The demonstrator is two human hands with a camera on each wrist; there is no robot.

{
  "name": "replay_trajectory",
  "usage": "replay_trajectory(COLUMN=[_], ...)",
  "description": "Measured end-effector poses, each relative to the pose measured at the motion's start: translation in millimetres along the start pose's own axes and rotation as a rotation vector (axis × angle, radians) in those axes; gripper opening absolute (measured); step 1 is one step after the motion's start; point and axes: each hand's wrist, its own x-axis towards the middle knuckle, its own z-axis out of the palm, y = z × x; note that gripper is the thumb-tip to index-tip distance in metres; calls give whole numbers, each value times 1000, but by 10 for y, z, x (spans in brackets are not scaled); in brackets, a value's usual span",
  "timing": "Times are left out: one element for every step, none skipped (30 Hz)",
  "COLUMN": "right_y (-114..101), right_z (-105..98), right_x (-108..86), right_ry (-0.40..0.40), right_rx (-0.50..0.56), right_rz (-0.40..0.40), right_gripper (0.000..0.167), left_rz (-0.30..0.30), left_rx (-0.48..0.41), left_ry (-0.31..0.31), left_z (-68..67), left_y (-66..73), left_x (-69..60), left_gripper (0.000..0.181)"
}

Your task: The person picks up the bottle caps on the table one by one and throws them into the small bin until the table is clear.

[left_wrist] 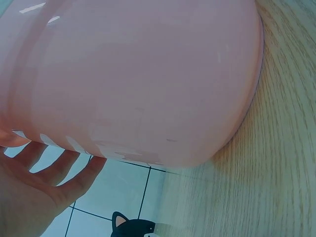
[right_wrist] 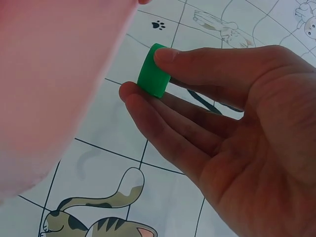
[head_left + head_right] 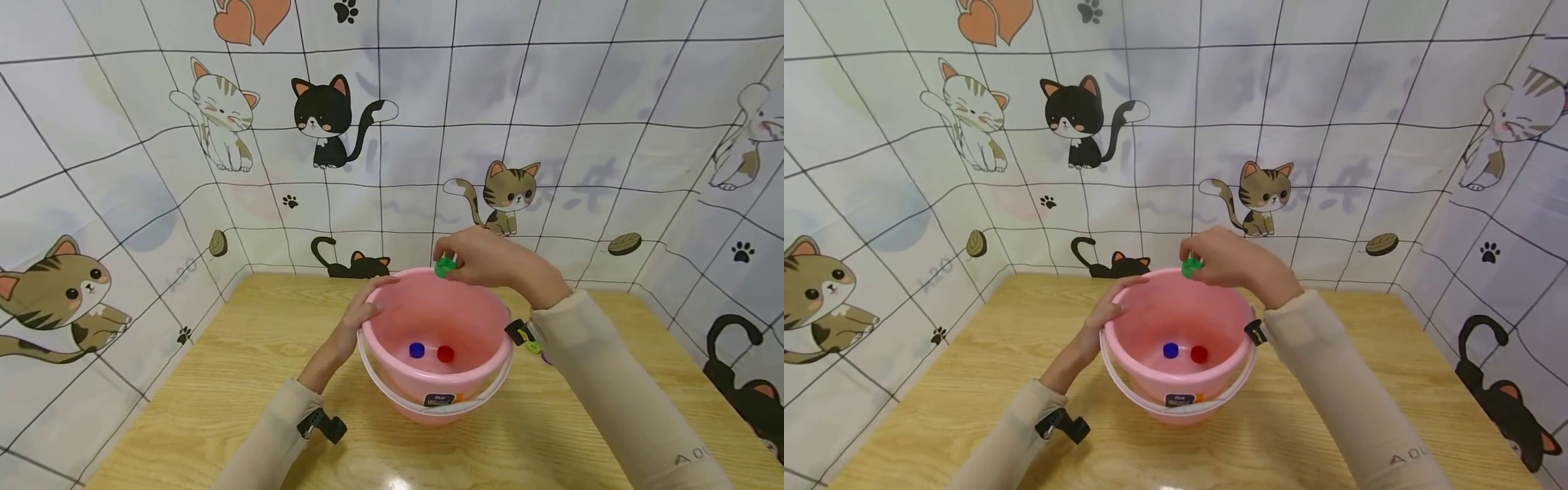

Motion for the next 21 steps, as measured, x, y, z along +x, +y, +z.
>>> replay_trajectory(right_y=[-7,-12,-19,-24,-30,-39,-43,-48,-52,-55,-58,-62,-64,-65,-62,-62,-60,-57,-53,-46,-42], right_z=[2,4,6,7,7,5,3,0,-4,-6,-8,-10,-11,-11,-9,-5,-1,3,5,8,7], right_x=[12,23,31,40,46,47,50,50,50,50,49,48,49,49,54,52,53,54,56,58,59], right_ry=[-2,-7,-13,-16,-18,-21,-21,-22,-21,-21,-23,-26,-28,-31,-33,-36,-38,-37,-35,-34,-32], right_rx=[-3,-4,-5,-7,-11,-14,-17,-18,-20,-20,-19,-17,-17,-16,-15,-14,-13,-13,-14,-15,-18], right_rz=[-5,-9,-10,-11,-13,-11,-9,-6,-3,0,2,5,6,7,5,6,6,4,3,-1,-3], right_gripper=[24,24,24,23,22,22,22,22,21,20,20,19,19,19,19,19,20,21,21,22,22], left_rz=[-1,0,2,3,4,6,6,7,7,7,7,7,6,6,7,7,8,8,9,9,10], left_rx=[1,-3,-3,-3,-6,-6,-9,-12,-11,-10,-13,-14,-14,-13,-14,-17,-18,-20,-22,-26,-28], left_ry=[3,4,3,2,1,-1,-1,-3,-3,-4,-4,-4,-6,-6,-6,-6,-7,-7,-7,-6,-7], left_z=[-1,-2,-3,-4,-4,-4,-5,-4,-5,-5,-5,-6,-5,-6,-6,-4,-2,-1,0,0,0], left_y=[-2,-2,-3,-3,-3,-2,-3,-1,0,2,4,7,9,7,9,10,10,10,8,5,6], left_x=[-4,-7,-9,-10,-9,-7,-4,1,5,7,9,9,7,5,2,-2,-5,-7,-6,-3,0], left_gripper=[57,57,57,58,58,58,57,57,57,57,57,57,57,57,58,58,58,58,58,58,58])
